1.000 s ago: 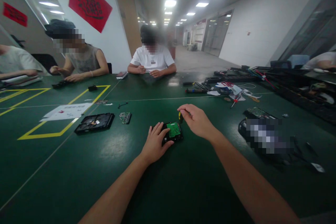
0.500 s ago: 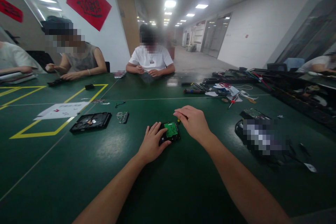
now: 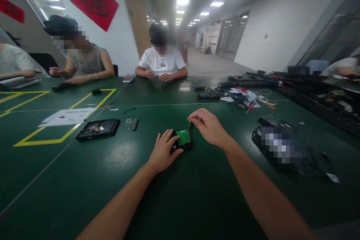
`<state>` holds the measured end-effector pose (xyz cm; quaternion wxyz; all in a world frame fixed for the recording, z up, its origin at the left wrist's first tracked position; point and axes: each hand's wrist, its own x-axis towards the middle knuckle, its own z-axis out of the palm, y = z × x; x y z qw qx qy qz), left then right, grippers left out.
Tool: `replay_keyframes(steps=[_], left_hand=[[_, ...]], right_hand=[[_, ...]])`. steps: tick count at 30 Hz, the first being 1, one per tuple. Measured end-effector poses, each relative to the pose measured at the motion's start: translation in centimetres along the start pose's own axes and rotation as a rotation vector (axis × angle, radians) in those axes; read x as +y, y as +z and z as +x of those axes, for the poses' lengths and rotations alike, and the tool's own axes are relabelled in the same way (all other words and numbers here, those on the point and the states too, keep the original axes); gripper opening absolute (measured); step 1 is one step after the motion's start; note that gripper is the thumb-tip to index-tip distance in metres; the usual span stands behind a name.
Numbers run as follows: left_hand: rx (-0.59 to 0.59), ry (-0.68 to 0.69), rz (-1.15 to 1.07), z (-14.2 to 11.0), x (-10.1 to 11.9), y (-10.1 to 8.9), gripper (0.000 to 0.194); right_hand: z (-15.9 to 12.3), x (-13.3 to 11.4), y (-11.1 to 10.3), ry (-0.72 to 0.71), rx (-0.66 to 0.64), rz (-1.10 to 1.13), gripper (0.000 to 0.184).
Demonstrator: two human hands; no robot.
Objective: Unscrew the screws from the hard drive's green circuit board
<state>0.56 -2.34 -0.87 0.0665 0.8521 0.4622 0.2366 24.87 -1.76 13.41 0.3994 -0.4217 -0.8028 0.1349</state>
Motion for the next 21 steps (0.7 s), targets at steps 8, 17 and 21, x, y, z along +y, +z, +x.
replay_keyframes(steps=[8,17,21], left_hand=[[0.000,-0.015,-0.006,-0.08,0.27,-0.30,0.057],[-0.020,-0.025,-0.011,-0.03,0.51,-0.62,0.057],[-0.005,-0.024,-0.030,-0.05,0.50,-0.54,0.058]], right_hand=[[-0.06,-0.34,0.35,-0.026,-0.002,-0.017,0.026],[-0.18,0.11,0.83,0.100,0.162,-0.245,0.022],[-0.17,-0.38,0.58,0.087,0.124,-0.229,0.019]])
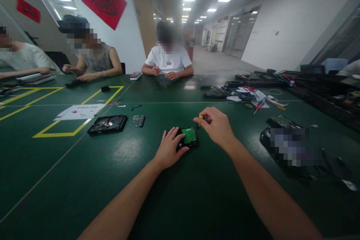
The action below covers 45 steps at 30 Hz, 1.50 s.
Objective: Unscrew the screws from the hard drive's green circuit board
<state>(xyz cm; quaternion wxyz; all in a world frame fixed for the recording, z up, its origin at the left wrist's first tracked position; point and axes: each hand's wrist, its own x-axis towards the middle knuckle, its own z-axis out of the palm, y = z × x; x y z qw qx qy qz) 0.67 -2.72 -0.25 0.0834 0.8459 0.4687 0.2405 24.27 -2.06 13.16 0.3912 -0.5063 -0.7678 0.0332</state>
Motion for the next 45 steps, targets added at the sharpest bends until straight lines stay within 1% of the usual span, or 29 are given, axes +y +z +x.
replay_keyframes(steps=[2,3,5,7,9,13,16,20,22,25,27,29,32,35,37,40,43,45], left_hand=[[0.003,0.000,-0.003,0.0,0.0,0.1,0.058],[0.001,-0.001,-0.002,0.0,0.0,0.1,0.058],[-0.008,-0.004,0.001,0.0,-0.1,0.1,0.058],[-0.011,-0.009,0.004,0.0,-0.1,0.1,0.058],[-0.010,-0.010,0.007,0.1,-0.1,0.2,0.058],[-0.012,-0.003,0.017,0.1,-0.1,0.2,0.057],[-0.006,-0.004,0.015,0.1,-0.1,0.1,0.057],[-0.009,-0.003,0.013,0.1,-0.1,0.1,0.058],[-0.013,-0.001,0.014,0.1,-0.1,0.1,0.058],[-0.007,-0.003,0.010,0.1,-0.1,0.1,0.057],[-0.002,-0.004,0.008,0.0,-0.1,0.0,0.058],[0.000,-0.004,0.007,0.0,-0.1,0.0,0.058],[-0.003,-0.002,0.006,0.0,-0.1,-0.1,0.058],[-0.007,0.001,0.008,0.0,-0.1,0.0,0.058],[-0.004,-0.001,0.010,0.0,-0.1,0.0,0.058],[0.001,-0.005,0.015,0.0,-0.2,0.1,0.058],[0.001,-0.001,0.014,0.0,-0.2,0.2,0.059],[0.001,0.000,0.013,0.0,-0.2,0.2,0.059]], right_hand=[[0.0,-0.2,-0.2,-0.030,-0.048,0.055,0.012],[0.0,-0.4,-0.3,-0.047,-0.080,0.090,0.012],[-0.1,-0.6,-0.4,-0.070,-0.135,0.141,0.021],[-0.2,-0.8,-0.4,-0.075,-0.161,0.154,0.027],[-0.2,-0.9,-0.3,-0.060,-0.157,0.147,0.026],[-0.2,-0.9,0.0,-0.019,-0.098,0.110,0.019],[-0.2,-0.9,-0.2,-0.037,-0.118,0.121,0.017],[-0.2,-1.1,-0.5,-0.037,-0.196,0.182,0.031],[-0.3,-1.3,-0.5,-0.063,-0.204,0.172,0.033],[-0.2,-1.5,-0.5,-0.094,-0.180,0.116,0.025],[-0.2,-1.4,-0.5,-0.083,-0.152,0.066,0.016],[-0.2,-1.3,-0.6,-0.057,-0.120,0.020,0.012],[-0.2,-1.1,-0.6,-0.010,-0.091,-0.013,0.016],[-0.1,-1.1,-0.7,0.015,-0.102,-0.025,0.017],[-0.1,-1.2,-0.7,0.000,-0.115,-0.034,0.017],[-0.1,-1.3,-0.6,-0.060,-0.129,0.000,0.015],[-0.2,-1.5,-0.6,-0.093,-0.149,0.079,0.026],[-0.2,-1.7,-0.6,-0.103,-0.198,0.115,0.031]])
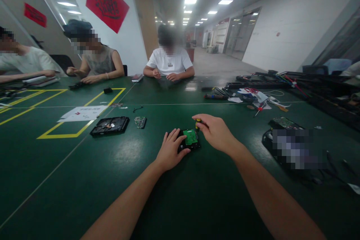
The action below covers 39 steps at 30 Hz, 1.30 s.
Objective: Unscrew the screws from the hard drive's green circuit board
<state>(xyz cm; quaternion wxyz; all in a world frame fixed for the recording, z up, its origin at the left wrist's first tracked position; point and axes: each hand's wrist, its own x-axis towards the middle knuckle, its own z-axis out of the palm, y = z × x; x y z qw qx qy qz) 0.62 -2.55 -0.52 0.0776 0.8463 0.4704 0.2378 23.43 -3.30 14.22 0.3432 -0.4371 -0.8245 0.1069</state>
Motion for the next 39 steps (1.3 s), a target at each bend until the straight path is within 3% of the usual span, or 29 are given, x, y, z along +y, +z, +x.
replay_keyframes(steps=[5,9,12,17,24,33,37,39], left_hand=[[-0.008,-0.007,0.004,0.0,0.2,-0.2,0.058],[-0.004,-0.006,0.000,0.0,0.2,-0.3,0.058],[0.000,-0.003,-0.007,0.0,0.1,-0.2,0.058],[-0.008,-0.006,0.001,0.0,0.1,-0.2,0.058],[-0.014,-0.014,0.006,0.0,0.4,-0.4,0.057],[-0.022,-0.015,0.007,0.1,0.3,-0.4,0.058],[-0.012,-0.012,-0.001,0.1,0.4,-0.4,0.057],[-0.014,-0.011,0.000,0.1,0.4,-0.5,0.057]], right_hand=[[-0.2,-0.7,-0.2,-0.032,-0.091,-0.022,0.031],[-0.1,-0.5,-0.3,0.050,-0.004,-0.152,0.013],[0.0,0.0,-0.2,0.104,0.054,-0.200,0.015],[-0.2,0.2,0.1,0.081,0.030,-0.062,0.028],[-0.1,-0.1,0.2,-0.004,0.005,-0.026,0.022],[-0.2,0.1,-0.2,0.094,-0.051,0.043,0.029],[0.0,0.3,-0.1,0.064,0.028,-0.064,0.011],[0.1,0.5,0.0,0.072,0.083,-0.116,0.012]])
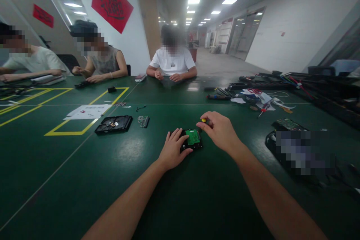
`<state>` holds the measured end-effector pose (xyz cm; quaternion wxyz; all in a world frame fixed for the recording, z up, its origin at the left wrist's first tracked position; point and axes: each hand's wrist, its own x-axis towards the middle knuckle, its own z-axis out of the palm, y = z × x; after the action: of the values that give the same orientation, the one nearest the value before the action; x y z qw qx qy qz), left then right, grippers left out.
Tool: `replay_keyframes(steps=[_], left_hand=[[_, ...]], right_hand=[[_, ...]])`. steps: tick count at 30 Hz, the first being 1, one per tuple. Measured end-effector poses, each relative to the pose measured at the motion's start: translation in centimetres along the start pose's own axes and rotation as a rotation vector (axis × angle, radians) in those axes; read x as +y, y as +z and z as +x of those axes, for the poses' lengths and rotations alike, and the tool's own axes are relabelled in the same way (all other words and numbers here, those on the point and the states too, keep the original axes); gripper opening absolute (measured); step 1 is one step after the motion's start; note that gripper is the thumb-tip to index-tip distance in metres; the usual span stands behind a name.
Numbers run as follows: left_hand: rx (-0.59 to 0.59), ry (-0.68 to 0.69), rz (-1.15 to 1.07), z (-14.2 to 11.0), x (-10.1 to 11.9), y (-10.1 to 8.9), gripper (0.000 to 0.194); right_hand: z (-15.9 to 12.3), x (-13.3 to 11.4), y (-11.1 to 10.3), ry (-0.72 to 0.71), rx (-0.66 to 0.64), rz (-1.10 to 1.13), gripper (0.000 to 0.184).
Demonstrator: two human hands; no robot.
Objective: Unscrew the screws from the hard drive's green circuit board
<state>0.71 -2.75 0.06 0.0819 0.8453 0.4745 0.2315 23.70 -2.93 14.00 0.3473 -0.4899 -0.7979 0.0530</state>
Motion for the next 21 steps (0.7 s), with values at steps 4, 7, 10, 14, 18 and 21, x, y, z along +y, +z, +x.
replay_keyframes(steps=[4,7,10,14,18,21], left_hand=[[-0.006,0.000,0.011,-0.02,0.05,-0.07,0.056],[-0.006,0.000,0.016,-0.05,0.04,-0.05,0.057],[-0.002,0.000,0.013,-0.05,-0.01,0.03,0.057],[0.006,0.001,0.003,-0.01,-0.07,0.16,0.057],[0.004,-0.006,0.004,0.01,-0.05,0.22,0.057],[-0.003,-0.008,0.009,0.00,-0.02,0.22,0.057]], right_hand=[[-0.07,0.27,0.15,0.017,0.034,0.017,0.014],[-0.18,0.22,0.18,0.017,-0.019,0.107,0.022],[-0.15,0.08,0.10,-0.012,-0.062,0.130,0.016],[-0.07,-0.07,-0.14,-0.091,-0.076,0.147,0.014],[-0.16,-0.36,-0.18,-0.028,-0.155,0.214,0.029],[-0.23,-0.48,-0.14,0.012,-0.172,0.197,0.032]])
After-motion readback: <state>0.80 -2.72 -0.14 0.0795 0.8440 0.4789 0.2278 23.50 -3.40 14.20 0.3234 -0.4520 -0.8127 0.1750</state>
